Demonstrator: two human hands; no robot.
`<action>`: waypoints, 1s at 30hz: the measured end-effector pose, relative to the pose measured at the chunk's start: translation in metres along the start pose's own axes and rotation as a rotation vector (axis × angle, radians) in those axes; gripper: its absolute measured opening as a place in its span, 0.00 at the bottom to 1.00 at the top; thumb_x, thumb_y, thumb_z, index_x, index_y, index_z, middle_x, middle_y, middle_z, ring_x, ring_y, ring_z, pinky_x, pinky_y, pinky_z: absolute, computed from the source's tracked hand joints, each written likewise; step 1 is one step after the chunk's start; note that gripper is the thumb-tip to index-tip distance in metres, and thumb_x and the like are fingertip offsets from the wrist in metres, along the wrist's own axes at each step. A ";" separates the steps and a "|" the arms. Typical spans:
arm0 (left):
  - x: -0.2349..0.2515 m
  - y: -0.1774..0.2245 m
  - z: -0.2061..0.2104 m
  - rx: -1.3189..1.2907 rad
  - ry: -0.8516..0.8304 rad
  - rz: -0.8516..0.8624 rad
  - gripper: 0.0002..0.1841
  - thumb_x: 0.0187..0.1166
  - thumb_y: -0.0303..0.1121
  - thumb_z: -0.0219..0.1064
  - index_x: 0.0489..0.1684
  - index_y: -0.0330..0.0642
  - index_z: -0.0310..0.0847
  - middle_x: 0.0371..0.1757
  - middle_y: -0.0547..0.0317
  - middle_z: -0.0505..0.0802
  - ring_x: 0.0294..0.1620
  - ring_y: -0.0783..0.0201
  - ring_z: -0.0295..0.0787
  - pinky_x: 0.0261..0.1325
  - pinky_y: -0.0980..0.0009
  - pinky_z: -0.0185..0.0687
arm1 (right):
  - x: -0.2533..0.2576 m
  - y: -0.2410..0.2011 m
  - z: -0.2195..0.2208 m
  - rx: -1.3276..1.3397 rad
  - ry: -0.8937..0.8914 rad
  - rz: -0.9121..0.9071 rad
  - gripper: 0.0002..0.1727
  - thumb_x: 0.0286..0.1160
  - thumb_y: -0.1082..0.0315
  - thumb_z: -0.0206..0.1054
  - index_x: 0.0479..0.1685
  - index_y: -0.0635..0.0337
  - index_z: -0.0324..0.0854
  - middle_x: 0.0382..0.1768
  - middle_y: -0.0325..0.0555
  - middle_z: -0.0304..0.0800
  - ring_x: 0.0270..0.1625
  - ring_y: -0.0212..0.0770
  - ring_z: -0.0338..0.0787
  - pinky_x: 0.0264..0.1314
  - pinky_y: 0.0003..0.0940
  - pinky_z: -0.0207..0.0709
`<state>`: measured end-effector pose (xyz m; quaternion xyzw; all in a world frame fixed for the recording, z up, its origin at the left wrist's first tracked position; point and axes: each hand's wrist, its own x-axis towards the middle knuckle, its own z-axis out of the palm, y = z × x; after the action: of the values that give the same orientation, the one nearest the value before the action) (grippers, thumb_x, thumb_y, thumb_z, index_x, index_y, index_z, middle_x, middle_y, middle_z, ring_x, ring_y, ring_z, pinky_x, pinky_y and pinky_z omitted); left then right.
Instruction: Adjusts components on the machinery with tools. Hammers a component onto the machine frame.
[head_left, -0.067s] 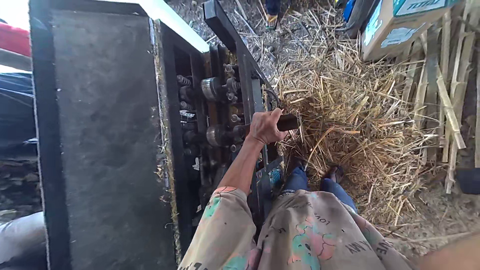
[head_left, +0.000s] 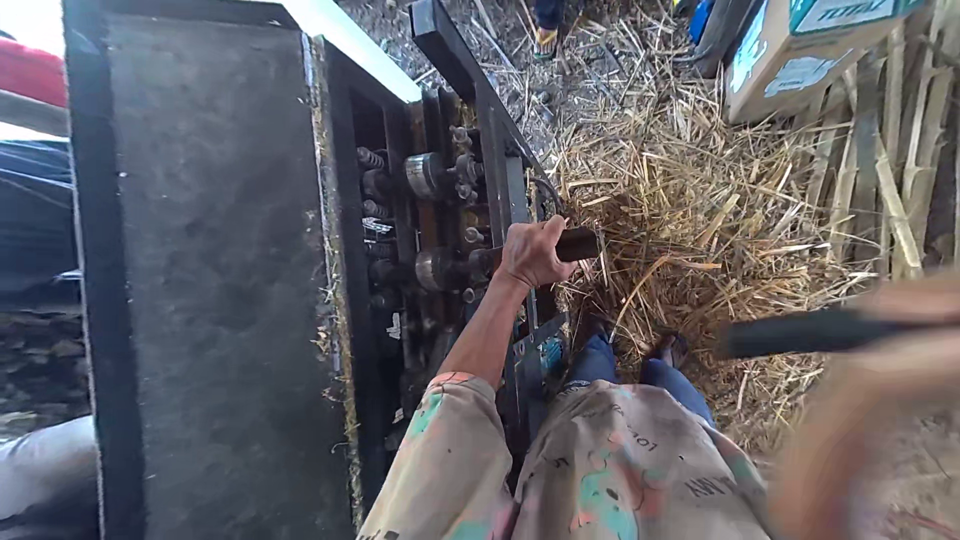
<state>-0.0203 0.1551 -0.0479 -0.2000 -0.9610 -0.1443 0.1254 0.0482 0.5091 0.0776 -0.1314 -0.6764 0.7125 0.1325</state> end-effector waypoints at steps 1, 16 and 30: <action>0.003 -0.003 -0.003 0.001 -0.016 -0.006 0.23 0.48 0.52 0.76 0.25 0.40 0.80 0.15 0.53 0.84 0.15 0.53 0.84 0.16 0.54 0.73 | -0.034 0.042 0.046 -0.025 -0.148 0.201 0.10 0.87 0.60 0.56 0.46 0.56 0.76 0.21 0.26 0.78 0.21 0.20 0.78 0.27 0.21 0.78; 0.003 0.023 0.002 -0.041 -0.223 0.118 0.22 0.50 0.49 0.79 0.29 0.40 0.81 0.17 0.52 0.85 0.17 0.51 0.86 0.18 0.52 0.76 | -0.020 0.103 -0.045 0.149 -0.258 0.663 0.31 0.93 0.41 0.28 0.42 0.52 0.71 0.11 0.32 0.70 0.06 0.33 0.72 0.09 0.31 0.76; -0.002 0.001 -0.003 -0.019 -0.228 0.090 0.24 0.51 0.52 0.78 0.32 0.41 0.82 0.16 0.54 0.85 0.16 0.53 0.86 0.19 0.54 0.76 | -0.047 0.109 -0.026 0.094 -0.328 0.727 0.28 0.95 0.45 0.34 0.43 0.58 0.71 0.12 0.37 0.73 0.07 0.35 0.74 0.09 0.32 0.78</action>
<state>-0.0179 0.1545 -0.0457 -0.2592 -0.9576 -0.1240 0.0195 0.1001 0.5104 -0.0318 -0.2402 -0.5649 0.7545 -0.2322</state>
